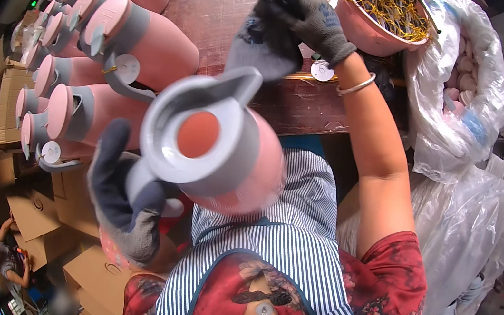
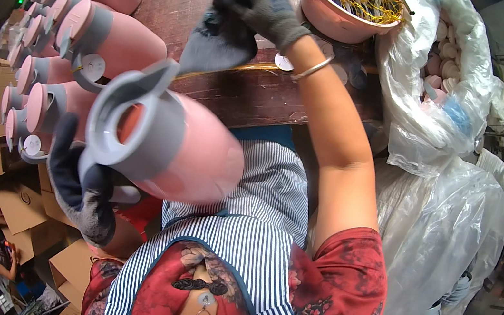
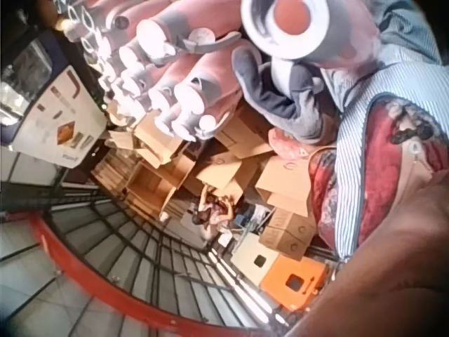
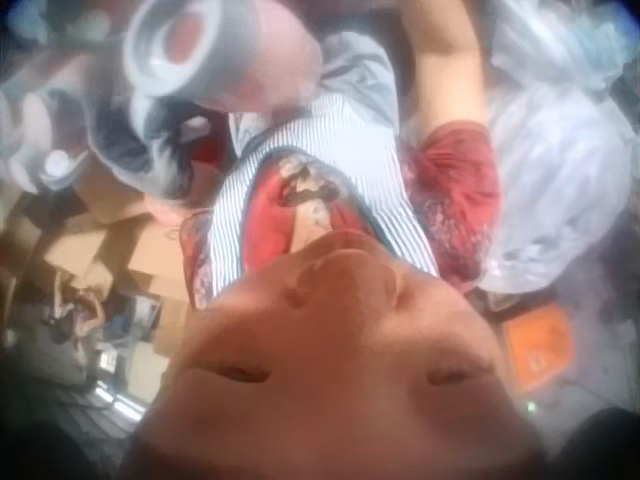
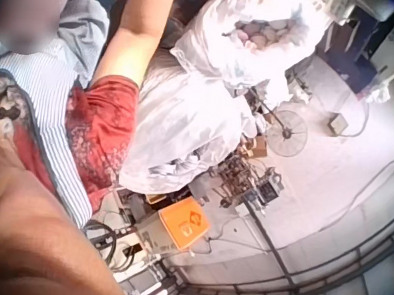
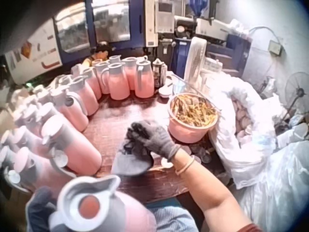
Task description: The person assembles pink pitchers by attaching gray lids and securing them with yellow twist ties. They repeatedly pick up pitchers, place lids, and fasten ties, then set the finished units aside on the table.
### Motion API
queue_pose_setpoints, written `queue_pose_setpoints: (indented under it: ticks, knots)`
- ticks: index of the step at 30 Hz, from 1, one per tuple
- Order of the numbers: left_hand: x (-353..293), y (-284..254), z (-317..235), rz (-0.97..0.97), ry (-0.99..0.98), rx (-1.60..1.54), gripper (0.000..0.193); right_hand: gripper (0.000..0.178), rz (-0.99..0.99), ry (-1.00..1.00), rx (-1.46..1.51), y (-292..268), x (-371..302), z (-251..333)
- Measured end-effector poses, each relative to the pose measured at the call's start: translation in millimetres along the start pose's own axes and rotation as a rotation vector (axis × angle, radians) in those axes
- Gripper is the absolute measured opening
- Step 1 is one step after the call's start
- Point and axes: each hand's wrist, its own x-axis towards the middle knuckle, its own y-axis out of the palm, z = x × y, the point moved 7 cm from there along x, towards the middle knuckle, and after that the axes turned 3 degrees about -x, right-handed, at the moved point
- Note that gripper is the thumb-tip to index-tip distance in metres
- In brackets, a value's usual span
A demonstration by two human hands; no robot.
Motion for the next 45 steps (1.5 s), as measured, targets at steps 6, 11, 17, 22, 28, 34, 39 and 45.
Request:
queue_pose_setpoints:
  ticks: [6,11,17,22,28,34,39,45]
  knots:
    - [-2.4,14.8,28.2,-0.207,0.119,-0.061,0.07,0.044,0.263,0.261,-0.4,-45.2,-114.1,-0.3]
    - [-6.3,42.7,81.2,-0.072,0.141,-0.086,0.077,0.068,0.345,0.093,-0.501,-29.2,-195.9,54.2]
    - [-23.4,50.7,110.5,0.052,-0.003,-0.427,0.059,0.026,0.098,0.06,-0.407,-42.9,-237.7,88.0]
    - [-25.2,40.5,122.1,0.131,-0.137,-0.433,0.048,0.036,-0.18,0.486,0.208,-56.7,-240.0,64.7]
    - [-6.2,23.1,123.4,0.191,-0.207,-0.322,0.038,0.024,-0.032,0.497,0.542,-51.7,-148.9,148.6]
    - [18.5,21.2,77.4,0.319,0.12,0.359,0.031,0.026,0.066,0.103,0.197,-30.6,-103.9,192.4]
    - [19.9,18.0,100.4,0.319,-0.126,0.087,0.03,0.039,0.058,0.185,0.417,-24.5,-100.5,187.6]
    - [8.9,21.4,111.2,0.11,-0.348,-0.422,0.02,0.051,0.107,0.546,0.923,-9.8,-120.3,180.6]
